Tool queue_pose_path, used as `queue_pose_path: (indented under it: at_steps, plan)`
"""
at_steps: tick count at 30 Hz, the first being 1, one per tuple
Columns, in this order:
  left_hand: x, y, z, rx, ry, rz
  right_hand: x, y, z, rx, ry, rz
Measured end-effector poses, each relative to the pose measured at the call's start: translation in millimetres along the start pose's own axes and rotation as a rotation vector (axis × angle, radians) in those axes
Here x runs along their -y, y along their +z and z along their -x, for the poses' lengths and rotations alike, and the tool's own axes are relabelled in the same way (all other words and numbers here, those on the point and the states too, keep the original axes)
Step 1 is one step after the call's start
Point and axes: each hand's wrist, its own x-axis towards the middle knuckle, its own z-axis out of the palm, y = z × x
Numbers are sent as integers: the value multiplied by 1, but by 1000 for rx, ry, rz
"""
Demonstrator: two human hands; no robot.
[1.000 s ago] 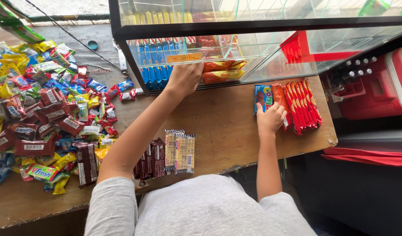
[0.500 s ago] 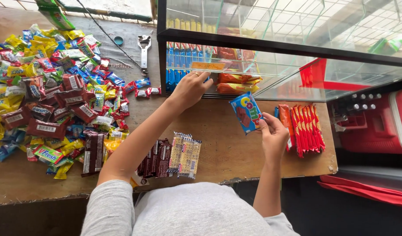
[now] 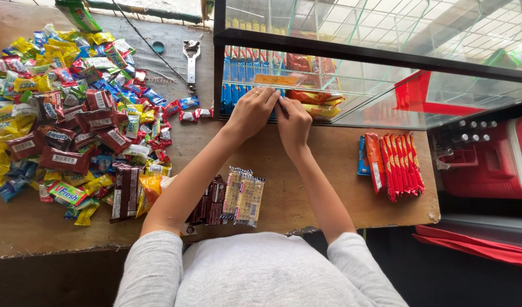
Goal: Arranging and restocking various snacks and biscuits into a glass display case.
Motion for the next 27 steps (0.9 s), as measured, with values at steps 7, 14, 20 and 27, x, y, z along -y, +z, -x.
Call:
queue_pose_path:
  at_steps: [7,14,20,27]
  plan:
    - [-6,8,-3,-9,49,-208,-7,1,-1,102,155,-109]
    - [2,38,8,35,63,-423,-3,1,10,216,160,-102]
    - [-6,15,-13,100,114,-261,14,-40,17,155,347,-498]
    - [1,38,-9,184,-31,-206,-36,-120,65,30,481,-98]
